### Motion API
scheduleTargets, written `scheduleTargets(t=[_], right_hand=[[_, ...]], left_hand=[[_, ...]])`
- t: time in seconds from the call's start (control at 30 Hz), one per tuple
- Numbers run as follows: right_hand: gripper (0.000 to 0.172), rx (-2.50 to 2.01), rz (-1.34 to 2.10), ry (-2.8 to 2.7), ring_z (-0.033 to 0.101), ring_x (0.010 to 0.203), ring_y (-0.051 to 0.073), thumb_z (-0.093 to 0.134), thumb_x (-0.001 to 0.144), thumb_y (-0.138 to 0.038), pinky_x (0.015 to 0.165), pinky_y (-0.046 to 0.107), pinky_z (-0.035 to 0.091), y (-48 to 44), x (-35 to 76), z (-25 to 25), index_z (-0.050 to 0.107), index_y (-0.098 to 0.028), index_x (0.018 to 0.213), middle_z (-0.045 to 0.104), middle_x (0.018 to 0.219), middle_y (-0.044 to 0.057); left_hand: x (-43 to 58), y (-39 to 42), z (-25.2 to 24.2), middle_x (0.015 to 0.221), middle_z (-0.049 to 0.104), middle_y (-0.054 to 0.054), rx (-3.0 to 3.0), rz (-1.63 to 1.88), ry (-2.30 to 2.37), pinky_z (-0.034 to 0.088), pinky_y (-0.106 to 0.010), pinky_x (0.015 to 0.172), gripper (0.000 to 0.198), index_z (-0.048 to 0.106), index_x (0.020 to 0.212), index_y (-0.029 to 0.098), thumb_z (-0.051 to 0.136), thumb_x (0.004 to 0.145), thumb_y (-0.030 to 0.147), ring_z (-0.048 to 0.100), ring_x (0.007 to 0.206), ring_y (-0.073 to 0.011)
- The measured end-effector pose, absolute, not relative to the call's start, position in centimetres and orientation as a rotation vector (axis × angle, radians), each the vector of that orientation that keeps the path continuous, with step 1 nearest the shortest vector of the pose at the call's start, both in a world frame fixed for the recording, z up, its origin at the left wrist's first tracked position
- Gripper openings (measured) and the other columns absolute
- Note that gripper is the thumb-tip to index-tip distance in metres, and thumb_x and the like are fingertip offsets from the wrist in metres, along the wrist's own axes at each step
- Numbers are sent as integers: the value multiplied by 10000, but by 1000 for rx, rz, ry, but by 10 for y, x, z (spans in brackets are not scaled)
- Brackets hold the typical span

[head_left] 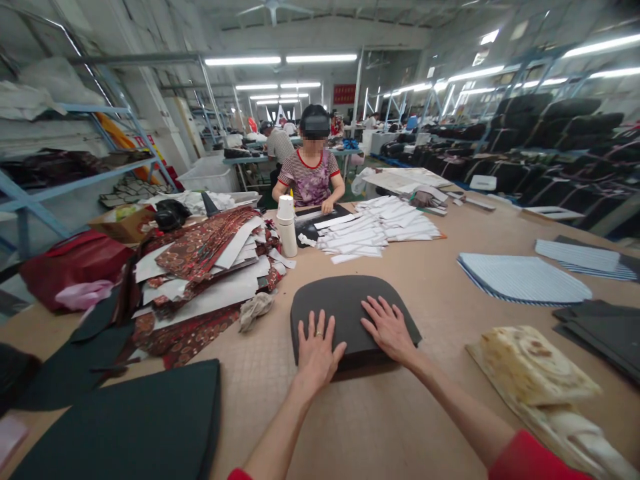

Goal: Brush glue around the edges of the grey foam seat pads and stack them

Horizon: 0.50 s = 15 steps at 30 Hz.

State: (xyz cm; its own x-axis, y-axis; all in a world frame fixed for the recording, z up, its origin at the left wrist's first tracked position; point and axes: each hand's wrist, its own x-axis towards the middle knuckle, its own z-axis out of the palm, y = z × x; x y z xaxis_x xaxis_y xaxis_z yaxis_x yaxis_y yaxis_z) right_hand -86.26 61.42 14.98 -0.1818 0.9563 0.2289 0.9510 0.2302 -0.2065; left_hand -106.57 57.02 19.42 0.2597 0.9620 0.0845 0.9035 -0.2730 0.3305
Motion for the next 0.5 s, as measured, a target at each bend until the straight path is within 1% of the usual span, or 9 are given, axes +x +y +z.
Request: scheduleTargets(t=[0.07,0.13,0.23,0.3,0.33,0.4,0.43,0.47,0.5], right_hand=[[462,-1762,-11,-2193,315,1309,268,328,903,-420,1051,492,225,614,-857,147,491,-243,1298,437,1396,24],[470,-1703,-30,-2153,344,1293,273,307,892,-415,1040,502,251,613,-848,142,520,-232,1268,472,1368,33],[509,-1508,54,-2018,416,1244,307,282,864,-461,1006,539,310,606,-843,133,595,-185,1154,555,1268,107],[547,-1299,237,-1905,391,1266,319,373,817,-520,1033,508,313,589,-856,130,592,-145,1150,511,1305,147],[570,-1236,409,-1848,370,1283,316,431,787,-539,1067,509,269,572,-867,130,567,-163,1192,486,1335,133],[587,-1182,1015,-1741,377,1284,300,520,745,-575,1087,512,244,526,-895,132,523,-285,1256,472,1362,53],[587,-1037,1380,-1656,382,1281,302,526,716,-620,1079,507,270,500,-910,135,549,-329,1226,477,1359,27],[594,-839,1748,-1594,377,1284,302,551,678,-654,1070,493,301,476,-923,137,576,-354,1191,479,1356,10],[554,-771,1856,-1586,461,1220,305,493,690,-701,1011,492,390,455,-935,139,622,-374,1119,558,1276,13]], left_hand=[[-1068,563,198,1484,273,-137,2273,426,1753,120,-614,1104,567,364,1356,179,457,846,410,145,1386,-342],[-1075,542,204,1497,256,-112,2219,470,1805,192,-530,1126,566,319,1375,178,439,860,378,153,1393,-283],[-1086,485,214,1514,222,-78,2035,679,1883,254,-420,1134,547,232,1405,176,353,901,353,143,1398,-199],[-1081,441,214,1517,210,-80,1920,797,1984,308,-386,1114,559,188,1416,174,316,912,379,166,1392,-186],[-1073,423,209,1518,197,-91,1925,824,2049,324,-386,1105,587,162,1422,162,325,907,393,169,1391,-199],[-1054,397,187,1511,195,-121,2049,853,2213,306,-439,1110,690,140,1424,123,408,868,432,150,1392,-259],[-1045,389,169,1491,247,-135,2172,863,2286,287,-489,1109,744,170,1418,112,459,833,468,165,1384,-300],[-1037,383,147,1454,343,-110,2244,885,2399,275,-500,1112,688,227,1407,145,475,833,433,213,1373,-297],[-1034,376,124,1397,440,-84,2342,897,2487,291,-466,1110,597,287,1388,188,474,846,356,287,1350,-264]])
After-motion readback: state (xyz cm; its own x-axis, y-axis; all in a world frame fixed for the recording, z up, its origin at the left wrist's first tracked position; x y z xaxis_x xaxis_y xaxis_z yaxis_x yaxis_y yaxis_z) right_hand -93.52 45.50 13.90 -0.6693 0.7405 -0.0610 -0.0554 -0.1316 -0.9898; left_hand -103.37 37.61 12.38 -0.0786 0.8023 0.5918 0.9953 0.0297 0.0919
